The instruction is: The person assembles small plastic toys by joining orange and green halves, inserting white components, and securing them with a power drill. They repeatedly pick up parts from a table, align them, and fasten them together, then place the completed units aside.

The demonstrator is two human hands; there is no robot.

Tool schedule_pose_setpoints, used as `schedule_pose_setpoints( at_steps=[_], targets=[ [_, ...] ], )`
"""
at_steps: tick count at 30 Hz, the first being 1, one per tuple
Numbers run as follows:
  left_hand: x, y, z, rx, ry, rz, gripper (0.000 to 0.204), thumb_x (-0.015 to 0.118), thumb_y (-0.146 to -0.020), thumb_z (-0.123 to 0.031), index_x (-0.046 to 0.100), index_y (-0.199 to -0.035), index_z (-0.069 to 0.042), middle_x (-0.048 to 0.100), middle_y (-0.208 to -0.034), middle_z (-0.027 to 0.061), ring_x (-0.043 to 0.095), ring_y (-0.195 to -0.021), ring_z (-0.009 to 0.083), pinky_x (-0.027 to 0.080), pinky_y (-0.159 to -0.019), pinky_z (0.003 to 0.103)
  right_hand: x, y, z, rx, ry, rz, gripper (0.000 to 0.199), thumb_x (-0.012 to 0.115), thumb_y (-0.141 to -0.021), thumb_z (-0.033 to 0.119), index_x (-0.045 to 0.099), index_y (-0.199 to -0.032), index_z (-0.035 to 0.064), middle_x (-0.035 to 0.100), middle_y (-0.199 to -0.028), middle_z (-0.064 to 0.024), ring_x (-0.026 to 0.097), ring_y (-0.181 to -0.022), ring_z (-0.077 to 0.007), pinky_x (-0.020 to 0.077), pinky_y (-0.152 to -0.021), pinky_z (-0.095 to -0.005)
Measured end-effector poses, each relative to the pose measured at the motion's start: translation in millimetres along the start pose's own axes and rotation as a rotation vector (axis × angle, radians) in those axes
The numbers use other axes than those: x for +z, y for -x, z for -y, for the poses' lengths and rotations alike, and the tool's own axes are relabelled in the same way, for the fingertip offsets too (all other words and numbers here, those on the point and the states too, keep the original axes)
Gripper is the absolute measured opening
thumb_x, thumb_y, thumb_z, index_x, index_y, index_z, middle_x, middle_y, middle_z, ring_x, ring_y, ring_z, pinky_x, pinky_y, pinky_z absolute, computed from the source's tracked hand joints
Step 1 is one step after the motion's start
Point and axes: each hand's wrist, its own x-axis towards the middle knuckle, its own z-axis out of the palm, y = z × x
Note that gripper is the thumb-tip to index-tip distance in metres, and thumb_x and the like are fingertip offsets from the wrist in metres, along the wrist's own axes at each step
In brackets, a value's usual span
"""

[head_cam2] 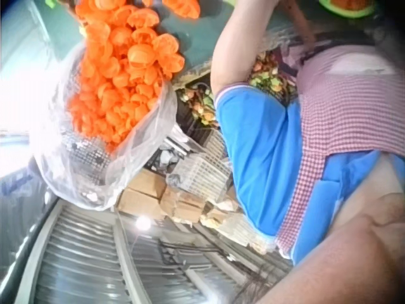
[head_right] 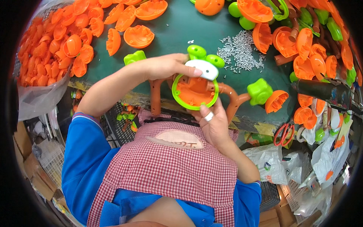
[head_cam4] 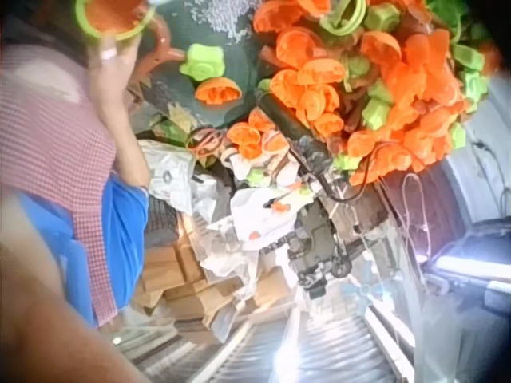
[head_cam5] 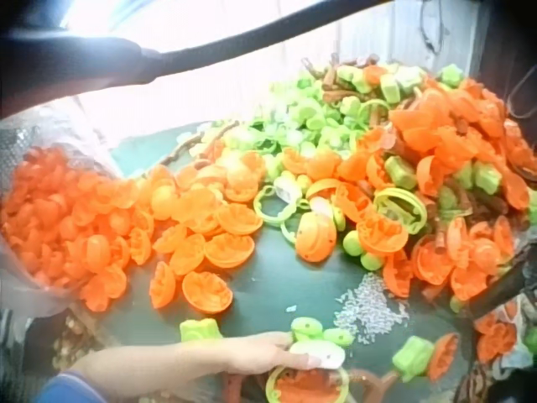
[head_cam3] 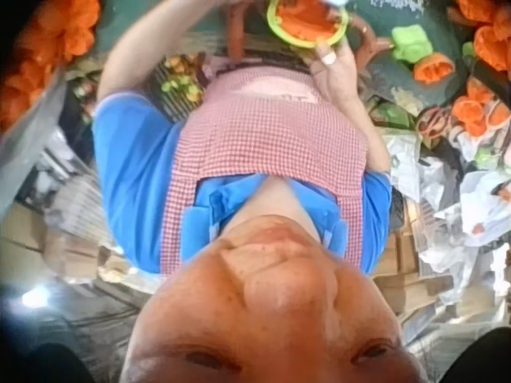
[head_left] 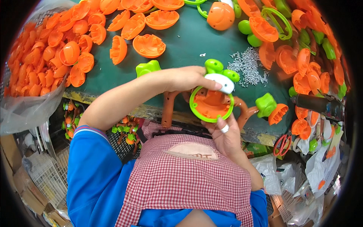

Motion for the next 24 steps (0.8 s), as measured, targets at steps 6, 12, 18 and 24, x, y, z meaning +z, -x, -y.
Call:
schedule_pose_setpoints(
  at_steps=[6, 12, 18, 24],
  targets=[
    [-8, -30, 36, 0.000, -0.011, -0.007, 0.069, 0.062, -0.089, -0.054, 0.049, -0.133, -0.002, 0.061, -0.117, 0.0154, 0.065, -0.096, 0.0248, 0.058, -0.065, 0.035, -7, -2, -3, 0.070, -0.083, -0.008, 0.052, 0.046, -0.102, 0.014, 0.025, -0.149, 0.0088, 0.041, -0.145, -0.0114, 0.044, -0.134, -0.0277, 0.0405, -0.109, -0.0446],
    [3, -25, 26, 0.125, 0.023, -0.044, 0.069, 0.061, -0.090, -0.055, 0.046, -0.137, -0.008, 0.060, -0.121, 0.0139, 0.064, -0.101, 0.0243, 0.058, -0.070, 0.036, -4, -5, 3, 0.053, -0.365, -0.063, 0.048, 0.045, -0.103, 0.016, 0.030, -0.147, 0.0060, 0.042, -0.145, -0.0119, 0.044, -0.133, -0.0265, 0.0395, -0.110, -0.0434],
    [-11, -25, 38, 0.096, 0.063, 0.000, 0.070, 0.069, -0.085, -0.047, 0.047, -0.137, -0.005, 0.061, -0.121, 0.0144, 0.064, -0.102, 0.0236, 0.058, -0.070, 0.037, 9, -2, 59, 0.356, 0.765, -0.154, 0.027, 0.054, -0.098, 0.011, 0.057, -0.121, -0.0016, 0.066, -0.109, -0.0130, 0.068, -0.095, -0.0219, 0.0566, -0.080, -0.0327],
    [-5, -16, 26, 0.010, -0.256, -0.099, 0.060, 0.070, -0.084, -0.044, 0.055, -0.128, -0.005, 0.064, -0.112, 0.0152, 0.067, -0.090, 0.0255, 0.058, -0.064, 0.035, 87, -91, 87, -0.978, 1.402, 0.290, 0.012, 0.064, -0.086, 0.004, 0.070, -0.094, 0.0013, 0.071, -0.087, -0.0135, 0.070, -0.079, -0.0250, 0.0548, -0.071, -0.0325]
  ],
)
